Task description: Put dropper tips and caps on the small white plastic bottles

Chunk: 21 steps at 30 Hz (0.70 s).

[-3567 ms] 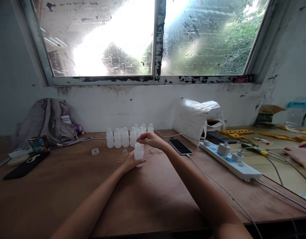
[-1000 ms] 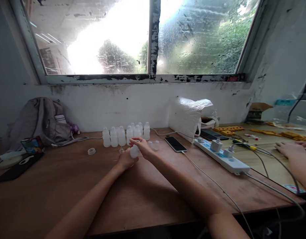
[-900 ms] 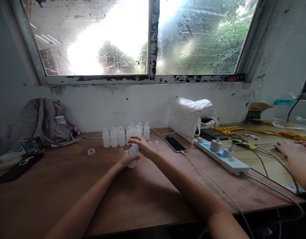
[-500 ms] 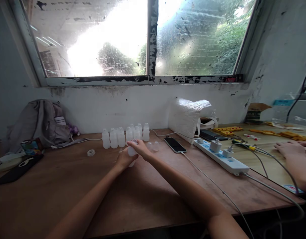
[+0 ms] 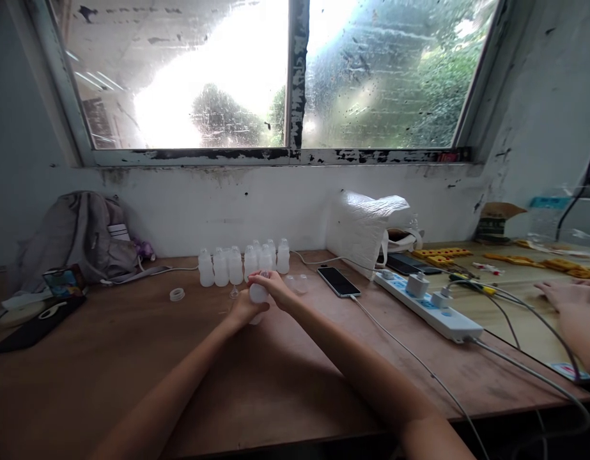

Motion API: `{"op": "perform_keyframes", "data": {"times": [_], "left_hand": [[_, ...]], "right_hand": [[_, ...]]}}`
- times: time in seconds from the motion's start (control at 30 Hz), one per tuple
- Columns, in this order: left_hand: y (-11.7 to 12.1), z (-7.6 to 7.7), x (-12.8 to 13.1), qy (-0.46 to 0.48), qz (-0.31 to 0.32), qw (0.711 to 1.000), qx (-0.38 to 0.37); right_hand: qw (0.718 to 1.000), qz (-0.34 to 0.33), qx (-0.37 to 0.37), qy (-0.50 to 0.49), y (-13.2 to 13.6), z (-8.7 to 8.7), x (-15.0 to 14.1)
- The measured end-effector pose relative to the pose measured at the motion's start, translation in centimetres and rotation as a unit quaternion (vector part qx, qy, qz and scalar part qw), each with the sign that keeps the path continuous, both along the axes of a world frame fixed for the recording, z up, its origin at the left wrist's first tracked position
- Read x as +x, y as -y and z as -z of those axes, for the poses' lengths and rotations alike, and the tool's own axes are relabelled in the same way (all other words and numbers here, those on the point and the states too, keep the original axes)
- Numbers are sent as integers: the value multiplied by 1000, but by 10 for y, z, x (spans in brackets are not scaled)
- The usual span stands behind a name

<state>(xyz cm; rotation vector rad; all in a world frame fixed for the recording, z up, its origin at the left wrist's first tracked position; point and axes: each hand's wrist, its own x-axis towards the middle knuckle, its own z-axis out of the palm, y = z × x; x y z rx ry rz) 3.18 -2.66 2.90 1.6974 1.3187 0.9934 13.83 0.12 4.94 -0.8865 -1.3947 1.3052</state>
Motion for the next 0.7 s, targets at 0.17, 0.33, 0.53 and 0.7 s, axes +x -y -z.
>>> {"op": "perform_keyframes", "data": {"times": [0.17,0.33,0.53,0.7], "left_hand": [[7,-1,-1,85,156,983,-46],[3,-1,5,-28,-25,997,61],[1,4,-6,-241,-154,948,141],[-14,20,-26,-281,-175,930,159]], "right_hand": [[989,-119,-59,-69,7,-10,4],[998,-37,27,-49,9,-10,-2],[990,-6,111,84,8,-21,-1],[972,73,142,172,-23,-33,46]]}}
